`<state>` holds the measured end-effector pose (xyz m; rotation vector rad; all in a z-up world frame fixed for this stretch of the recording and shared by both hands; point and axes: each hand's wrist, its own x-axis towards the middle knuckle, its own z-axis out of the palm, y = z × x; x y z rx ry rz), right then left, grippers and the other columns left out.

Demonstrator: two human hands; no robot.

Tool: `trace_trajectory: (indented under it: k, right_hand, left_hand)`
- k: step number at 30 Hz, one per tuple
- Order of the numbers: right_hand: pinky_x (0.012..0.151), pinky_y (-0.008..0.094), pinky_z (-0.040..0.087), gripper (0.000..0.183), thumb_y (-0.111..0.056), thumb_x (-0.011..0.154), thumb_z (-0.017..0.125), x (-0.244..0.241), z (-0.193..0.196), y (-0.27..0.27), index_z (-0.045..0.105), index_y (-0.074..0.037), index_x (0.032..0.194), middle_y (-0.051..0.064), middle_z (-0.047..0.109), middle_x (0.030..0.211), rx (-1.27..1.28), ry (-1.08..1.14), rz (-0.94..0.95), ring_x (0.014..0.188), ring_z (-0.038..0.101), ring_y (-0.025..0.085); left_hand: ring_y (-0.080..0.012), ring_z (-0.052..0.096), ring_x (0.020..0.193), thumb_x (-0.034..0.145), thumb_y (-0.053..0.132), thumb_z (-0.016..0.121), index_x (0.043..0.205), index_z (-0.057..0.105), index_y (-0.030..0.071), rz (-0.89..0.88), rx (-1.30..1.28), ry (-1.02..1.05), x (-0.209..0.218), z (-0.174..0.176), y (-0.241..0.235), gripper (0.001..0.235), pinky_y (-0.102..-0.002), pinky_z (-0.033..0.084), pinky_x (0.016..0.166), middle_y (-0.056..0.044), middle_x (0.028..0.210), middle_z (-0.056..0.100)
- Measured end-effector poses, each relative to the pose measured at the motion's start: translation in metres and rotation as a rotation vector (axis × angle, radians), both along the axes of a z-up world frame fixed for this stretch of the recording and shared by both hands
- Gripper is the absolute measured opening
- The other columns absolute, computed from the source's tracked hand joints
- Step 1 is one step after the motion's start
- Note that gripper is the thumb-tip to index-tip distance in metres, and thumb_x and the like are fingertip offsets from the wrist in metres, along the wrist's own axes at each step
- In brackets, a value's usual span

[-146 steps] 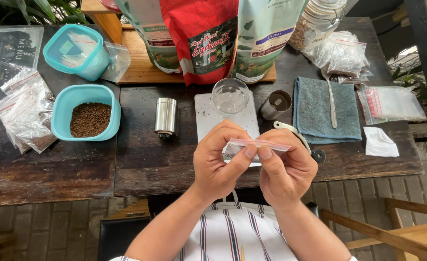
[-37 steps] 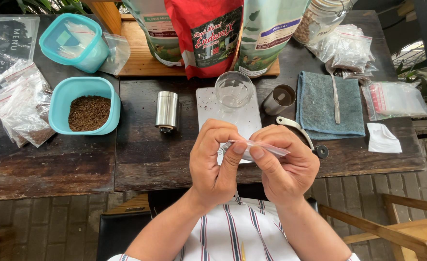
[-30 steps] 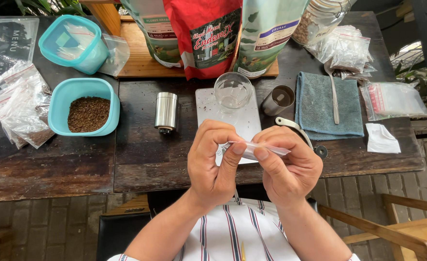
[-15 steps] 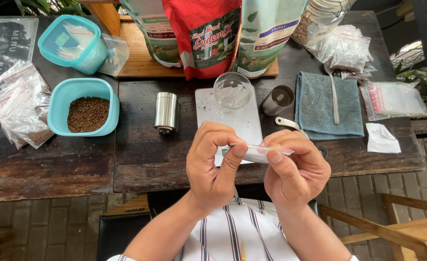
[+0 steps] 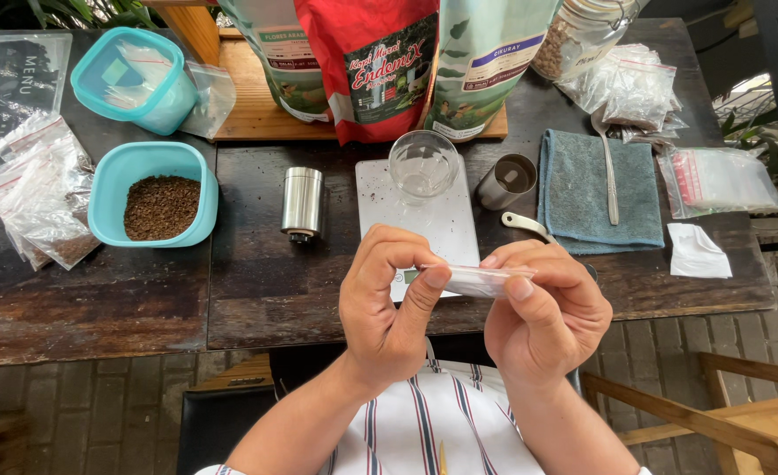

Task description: The person prepares coffee beans by opening a small plastic bag, pouring beans into a glass, weighing them on a digital scale, and then pouring the beans into a manual coffee grinder. They use a spoon to transfer beans from the glass into the bag and finally attach the handle to the grinder to begin grinding.

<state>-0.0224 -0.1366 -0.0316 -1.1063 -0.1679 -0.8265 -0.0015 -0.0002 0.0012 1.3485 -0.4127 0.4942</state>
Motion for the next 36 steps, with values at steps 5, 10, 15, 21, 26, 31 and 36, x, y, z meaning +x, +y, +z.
trace_trajectory:
  k: [5, 10, 15, 21, 26, 31, 36]
  right_hand:
    - [0.073, 0.043, 0.059, 0.006, 0.005, 0.083, 0.070, -0.0010, -0.0001, -0.0021, 0.063, 0.006, 0.084, 0.025, 0.060, 0.072, 0.035, 0.015, 0.022, 0.073, 0.067, 0.037]
    - [0.074, 0.043, 0.059, 0.005, 0.005, 0.083, 0.069, -0.0033, -0.0008, -0.0047, 0.064, 0.006, 0.085, 0.024, 0.061, 0.072, 0.065, 0.034, 0.045, 0.074, 0.068, 0.037]
    - [0.075, 0.044, 0.059, 0.005, 0.006, 0.083, 0.068, -0.0032, -0.0018, -0.0069, 0.065, 0.006, 0.086, 0.024, 0.060, 0.072, 0.070, 0.049, 0.060, 0.075, 0.067, 0.037]
    - [0.074, 0.044, 0.059, 0.005, 0.007, 0.083, 0.068, -0.0028, -0.0027, -0.0065, 0.064, 0.006, 0.086, 0.024, 0.059, 0.072, 0.083, 0.041, 0.058, 0.074, 0.066, 0.037]
    - [0.074, 0.045, 0.059, 0.005, 0.006, 0.084, 0.069, -0.0023, -0.0028, -0.0058, 0.064, 0.006, 0.085, 0.024, 0.059, 0.071, 0.069, 0.040, 0.051, 0.073, 0.067, 0.037]
    - [0.073, 0.044, 0.058, 0.006, 0.006, 0.084, 0.069, -0.0016, -0.0046, -0.0056, 0.063, 0.006, 0.084, 0.024, 0.059, 0.071, 0.056, 0.037, 0.037, 0.073, 0.067, 0.037]
    - [0.072, 0.045, 0.059, 0.005, 0.007, 0.084, 0.069, -0.0019, -0.0061, -0.0071, 0.063, 0.007, 0.084, 0.024, 0.059, 0.070, 0.032, 0.035, 0.043, 0.072, 0.066, 0.037]
  left_hand:
    - [-0.0197, 0.057, 0.077, 0.100, 0.012, 0.069, 0.094, 0.070, 0.003, -0.031, -0.031, 0.038, -0.0014, 0.0012, 0.0010, 0.011, -0.035, 0.053, 0.078, -0.008, 0.083, 0.062]
    - [-0.0201, 0.058, 0.077, 0.099, 0.011, 0.070, 0.093, 0.071, 0.002, -0.053, -0.055, 0.056, -0.0017, -0.0003, 0.0021, 0.011, -0.036, 0.053, 0.078, -0.009, 0.083, 0.062]
    - [-0.0207, 0.058, 0.079, 0.098, 0.009, 0.071, 0.093, 0.074, 0.002, -0.029, -0.061, 0.031, -0.0013, 0.0009, 0.0026, 0.009, -0.036, 0.053, 0.079, -0.009, 0.084, 0.065]
    - [-0.0211, 0.058, 0.080, 0.096, 0.009, 0.073, 0.093, 0.076, 0.003, 0.004, -0.025, -0.011, 0.0000, 0.0052, 0.0066, 0.007, -0.035, 0.054, 0.080, -0.008, 0.083, 0.065]
    - [-0.0205, 0.058, 0.081, 0.096, 0.008, 0.074, 0.094, 0.077, 0.004, 0.019, -0.027, -0.018, -0.0001, 0.0048, 0.0065, 0.006, -0.035, 0.054, 0.080, -0.007, 0.083, 0.066]
    - [-0.0208, 0.058, 0.080, 0.095, 0.008, 0.075, 0.093, 0.077, 0.005, 0.041, -0.025, -0.034, 0.0005, 0.0047, 0.0072, 0.004, -0.035, 0.054, 0.079, -0.007, 0.083, 0.066]
    - [-0.0199, 0.057, 0.080, 0.093, 0.007, 0.077, 0.092, 0.078, 0.006, 0.053, -0.026, -0.037, 0.0005, 0.0046, 0.0079, 0.002, -0.035, 0.054, 0.079, -0.006, 0.082, 0.066]
